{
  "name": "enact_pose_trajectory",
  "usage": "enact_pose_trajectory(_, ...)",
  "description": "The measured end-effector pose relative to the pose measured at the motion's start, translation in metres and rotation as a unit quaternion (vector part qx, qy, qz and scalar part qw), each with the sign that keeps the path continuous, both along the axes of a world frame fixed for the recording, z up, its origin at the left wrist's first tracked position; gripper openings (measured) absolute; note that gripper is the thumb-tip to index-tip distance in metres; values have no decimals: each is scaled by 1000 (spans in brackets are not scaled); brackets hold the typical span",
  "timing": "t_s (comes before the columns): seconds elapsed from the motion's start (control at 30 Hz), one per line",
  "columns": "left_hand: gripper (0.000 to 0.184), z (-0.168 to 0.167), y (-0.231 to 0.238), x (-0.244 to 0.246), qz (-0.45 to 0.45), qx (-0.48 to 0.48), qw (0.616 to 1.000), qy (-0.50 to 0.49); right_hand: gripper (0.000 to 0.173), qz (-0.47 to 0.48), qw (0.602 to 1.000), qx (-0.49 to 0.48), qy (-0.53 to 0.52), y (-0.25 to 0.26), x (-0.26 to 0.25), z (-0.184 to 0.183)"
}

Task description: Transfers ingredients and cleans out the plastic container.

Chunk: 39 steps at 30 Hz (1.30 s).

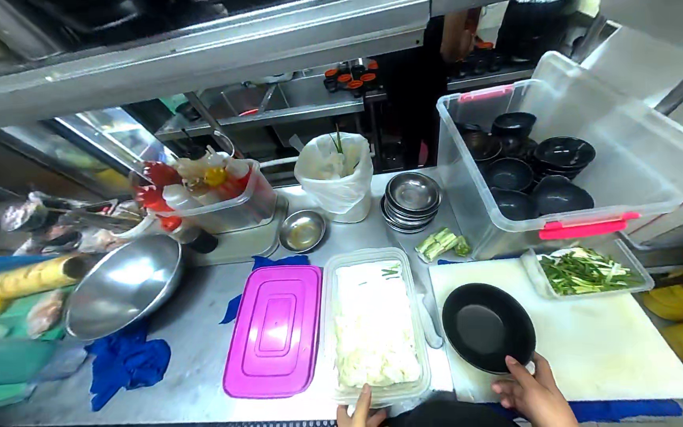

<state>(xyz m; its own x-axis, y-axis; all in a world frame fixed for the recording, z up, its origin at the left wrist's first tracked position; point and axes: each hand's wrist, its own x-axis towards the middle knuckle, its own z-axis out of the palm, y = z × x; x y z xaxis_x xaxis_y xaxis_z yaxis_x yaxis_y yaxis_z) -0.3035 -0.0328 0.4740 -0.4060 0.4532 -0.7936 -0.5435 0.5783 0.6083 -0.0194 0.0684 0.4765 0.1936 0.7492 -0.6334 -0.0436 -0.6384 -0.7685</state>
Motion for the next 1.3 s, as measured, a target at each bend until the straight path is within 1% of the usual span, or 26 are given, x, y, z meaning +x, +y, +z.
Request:
enact_pose_trajectory(0.03,81,-1,7,3,7,2,1000,-26,57,16,1000,-8,3,1,2,4)
enact_pose_trajectory(0.07,77,-3,14,5,21,3,999,-39,56,33,999,-15,-1,3,7,8)
enact_pose_trajectory(0.13,66,-4,23,7,61,14,997,-52,56,61,997,2,-45,5,22,12)
enact_pose_trajectory(0.2,57,-1,29,3,105,29,993,-40,54,82,988,72,-106,9,42,15)
enact_pose_trajectory(0.3,45,8,31,-10,137,22,990,2,40,93,966,186,-156,22,60,33)
enact_pose_trajectory(0.37,49,16,23,-20,120,24,992,31,29,98,949,260,-150,32,58,51)
enact_pose_trajectory(0.43,55,27,12,-35,92,46,993,60,24,120,927,328,-136,41,49,70)
enact_pose_trajectory(0.5,48,48,8,-56,46,72,992,92,22,160,902,380,-131,53,35,91)
enact_pose_trajectory(0.57,38,80,9,-81,-22,90,987,131,25,215,864,430,-152,64,24,110)
enact_pose_trajectory(0.63,38,115,17,-104,-108,111,974,165,34,269,811,471,-216,79,17,127)
enact_pose_trajectory(0.7,46,141,29,-121,-192,140,951,196,43,308,764,495,-278,95,12,147)
enact_pose_trajectory(0.77,51,158,48,-126,-270,160,927,206,47,349,725,493,-330,107,6,169)
enact_pose_trajectory(0.83,49,168,73,-119,-348,172,900,196,54,407,679,475,-384,117,3,187)
enact_pose_trajectory(0.9,45,172,100,-106,-424,163,874,171,59,474,652,419,-419,124,10,202)
enact_pose_trajectory(0.93,46,169,112,-100,-452,162,863,159,59,500,651,384,-422,127,17,206)
enact_pose_trajectory(0.97,45,164,124,-92,-471,165,854,149,54,519,657,354,-417,131,27,207)
enact_pose_trajectory(1.03,37,153,141,-75,-491,180,840,146,37,524,687,310,-397,131,46,202)
enact_pose_trajectory(1.1,32,145,150,-61,-504,212,826,134,22,493,726,287,-384,120,68,194)
enact_pose_trajectory(1.13,32,140,150,-56,-503,238,822,122,17,466,747,285,-379,110,80,190)
enact_pose_trajectory(1.17,35,135,146,-51,-494,269,819,109,18,433,767,286,-377,99,94,187)
enact_pose_trajectory(1.2,41,128,139,-46,-478,299,820,101,23,399,785,288,-378,86,108,183)
enact_pose_trajectory(1.23,53,120,128,-38,-455,323,824,95,26,363,801,287,-381,71,122,181)
enact_pose_trajectory(1.3,85,102,104,-16,-417,340,840,64,29,294,840,262,-374,43,146,177)
